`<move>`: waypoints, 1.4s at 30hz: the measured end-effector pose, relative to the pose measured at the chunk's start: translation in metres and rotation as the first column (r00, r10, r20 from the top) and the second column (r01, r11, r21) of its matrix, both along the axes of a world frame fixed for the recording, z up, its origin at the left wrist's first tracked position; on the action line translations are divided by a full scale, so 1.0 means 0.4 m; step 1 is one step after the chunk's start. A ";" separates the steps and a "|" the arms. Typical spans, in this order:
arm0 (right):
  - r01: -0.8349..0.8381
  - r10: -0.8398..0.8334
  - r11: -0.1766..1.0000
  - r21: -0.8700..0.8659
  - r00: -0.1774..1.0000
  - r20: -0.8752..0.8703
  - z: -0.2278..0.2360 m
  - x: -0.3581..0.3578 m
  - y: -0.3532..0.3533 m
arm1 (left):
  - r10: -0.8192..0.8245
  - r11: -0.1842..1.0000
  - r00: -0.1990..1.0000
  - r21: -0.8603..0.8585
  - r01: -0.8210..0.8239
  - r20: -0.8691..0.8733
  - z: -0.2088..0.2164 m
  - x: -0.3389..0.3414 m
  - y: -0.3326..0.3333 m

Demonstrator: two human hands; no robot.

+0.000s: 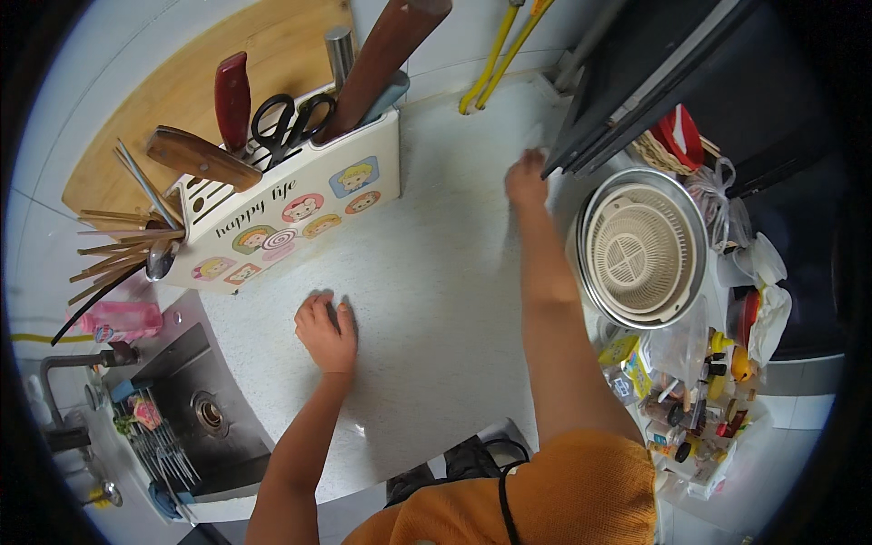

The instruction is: The person wipes down the kitchen counter with a small white cloth, moving items like a knife block and kitchenware aside to reach different areas of the surface.

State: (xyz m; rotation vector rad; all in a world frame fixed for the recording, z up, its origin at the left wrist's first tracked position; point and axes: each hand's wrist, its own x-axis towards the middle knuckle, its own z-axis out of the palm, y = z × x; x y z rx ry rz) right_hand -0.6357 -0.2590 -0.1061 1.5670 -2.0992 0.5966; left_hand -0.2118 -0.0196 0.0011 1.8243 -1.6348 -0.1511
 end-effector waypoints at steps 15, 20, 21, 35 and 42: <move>-0.296 0.270 0.919 0.261 0.954 0.130 0.212 0.219 0.437 | 0.026 1.000 1.000 -0.001 -0.026 0.010 -0.005 0.018 0.009; -0.207 0.180 0.937 0.282 0.976 0.119 0.191 0.215 0.241 | 0.016 1.000 1.000 0.001 -0.016 -0.001 0.004 0.011 0.004; -0.213 0.199 0.925 0.315 0.977 0.077 0.178 0.226 0.227 | 0.016 1.000 1.000 0.008 -0.016 0.002 0.005 0.010 0.004; -0.384 0.362 0.882 0.273 0.923 0.129 0.211 0.230 0.415 | 0.016 1.000 1.000 0.011 -0.017 0.024 -0.006 0.015 0.003; -0.164 0.146 0.946 0.279 0.985 0.087 0.211 0.196 0.357 | 0.016 1.000 1.000 -0.022 -0.016 -0.003 0.002 0.024 0.007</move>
